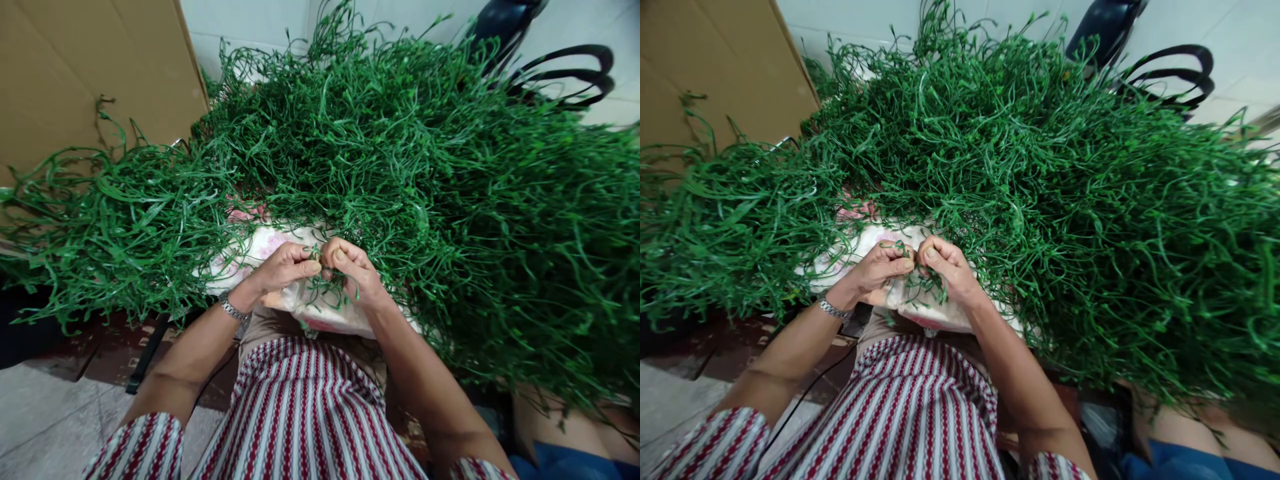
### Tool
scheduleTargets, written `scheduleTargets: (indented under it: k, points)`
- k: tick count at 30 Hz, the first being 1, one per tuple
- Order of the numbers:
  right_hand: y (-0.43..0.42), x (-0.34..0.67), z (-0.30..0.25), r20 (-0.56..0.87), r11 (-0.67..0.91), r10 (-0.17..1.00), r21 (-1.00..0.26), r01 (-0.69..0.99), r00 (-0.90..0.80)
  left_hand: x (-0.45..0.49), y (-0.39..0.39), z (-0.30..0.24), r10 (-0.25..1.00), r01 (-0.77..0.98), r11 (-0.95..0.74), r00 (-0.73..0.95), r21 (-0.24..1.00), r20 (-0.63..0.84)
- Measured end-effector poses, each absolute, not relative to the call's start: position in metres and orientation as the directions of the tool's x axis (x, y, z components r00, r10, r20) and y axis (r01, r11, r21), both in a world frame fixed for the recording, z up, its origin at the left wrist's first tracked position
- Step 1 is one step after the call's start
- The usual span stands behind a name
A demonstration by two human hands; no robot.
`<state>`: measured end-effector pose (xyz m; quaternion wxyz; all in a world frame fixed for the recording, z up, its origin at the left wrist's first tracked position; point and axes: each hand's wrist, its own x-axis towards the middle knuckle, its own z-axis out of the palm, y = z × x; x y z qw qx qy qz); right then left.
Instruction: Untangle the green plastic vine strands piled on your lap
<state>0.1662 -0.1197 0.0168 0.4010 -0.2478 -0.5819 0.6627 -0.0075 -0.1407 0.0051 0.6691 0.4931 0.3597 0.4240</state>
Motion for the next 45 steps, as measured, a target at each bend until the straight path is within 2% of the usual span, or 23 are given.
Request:
scheduleTargets:
  k: [3, 6, 10, 16, 19, 22, 25, 28, 29, 31, 33, 35, 39, 45]
  points:
    - [-0.118, 0.164, 0.017, 0.167, 0.097, 0.835, -0.983, -0.158, -0.524, -0.006, -0.139, 0.004, 0.943, -0.135, 0.047, 0.332, 0.99, 0.001]
    - [-0.12, 0.162, 0.011, 0.1, 0.071, 0.846, -0.995, -0.074, -0.524, -0.003, -0.139, 0.001, 0.96, -0.092, 0.011, 0.278, 0.996, 0.015]
    - [-0.122, 0.16, 0.006, 0.047, 0.028, 0.831, -0.999, -0.042, -0.554, 0.002, -0.141, 0.001, 0.979, -0.02, -0.088, 0.182, 0.996, 0.09]
    - [-0.121, 0.163, 0.013, -0.005, 0.075, 0.781, -0.992, 0.102, -0.624, 0.002, -0.141, 0.004, 0.966, 0.148, -0.197, 0.198, 0.969, 0.167]
    - [-0.121, 0.165, 0.015, 0.027, 0.116, 0.766, -0.989, 0.097, -0.642, -0.001, -0.141, 0.004, 0.96, 0.097, -0.147, 0.255, 0.984, 0.118]
    - [-0.122, 0.168, 0.014, 0.08, 0.145, 0.738, -0.989, 0.042, -0.67, -0.003, -0.144, 0.007, 0.935, -0.061, -0.036, 0.351, 0.997, 0.055]
    - [-0.125, 0.172, 0.014, 0.089, 0.091, 0.66, -0.995, -0.038, -0.746, -0.007, -0.147, 0.011, 0.886, -0.222, 0.108, 0.463, 0.969, 0.007]
    - [-0.128, 0.173, 0.016, 0.08, 0.012, 0.571, -0.996, -0.089, -0.817, -0.01, -0.149, 0.012, 0.87, -0.323, 0.182, 0.492, 0.929, 0.001]
    - [-0.129, 0.173, 0.017, 0.078, -0.002, 0.573, -0.995, -0.096, -0.816, -0.01, -0.15, 0.012, 0.88, -0.349, 0.185, 0.476, 0.919, 0.004]
    - [-0.13, 0.171, 0.018, 0.073, -0.013, 0.648, -0.994, -0.107, -0.758, -0.008, -0.15, 0.011, 0.913, -0.369, 0.175, 0.407, 0.913, -0.01]
    - [-0.129, 0.167, 0.018, 0.075, 0.011, 0.745, -0.995, -0.1, -0.663, -0.004, -0.15, 0.008, 0.951, -0.333, 0.15, 0.305, 0.931, -0.044]
    - [-0.127, 0.164, 0.016, 0.088, 0.079, 0.79, -0.996, -0.041, -0.607, 0.001, -0.15, 0.006, 0.978, -0.258, 0.095, 0.206, 0.961, -0.041]
    - [-0.124, 0.16, 0.007, 0.086, 0.138, 0.793, -0.99, 0.04, -0.603, 0.011, -0.148, 0.003, 0.994, -0.119, -0.094, 0.049, 0.988, 0.101]
    - [-0.127, 0.155, 0.007, 0.05, 0.012, 0.834, -0.997, -0.071, -0.55, 0.027, -0.146, 0.004, 0.952, 0.081, -0.236, -0.18, 0.968, 0.247]
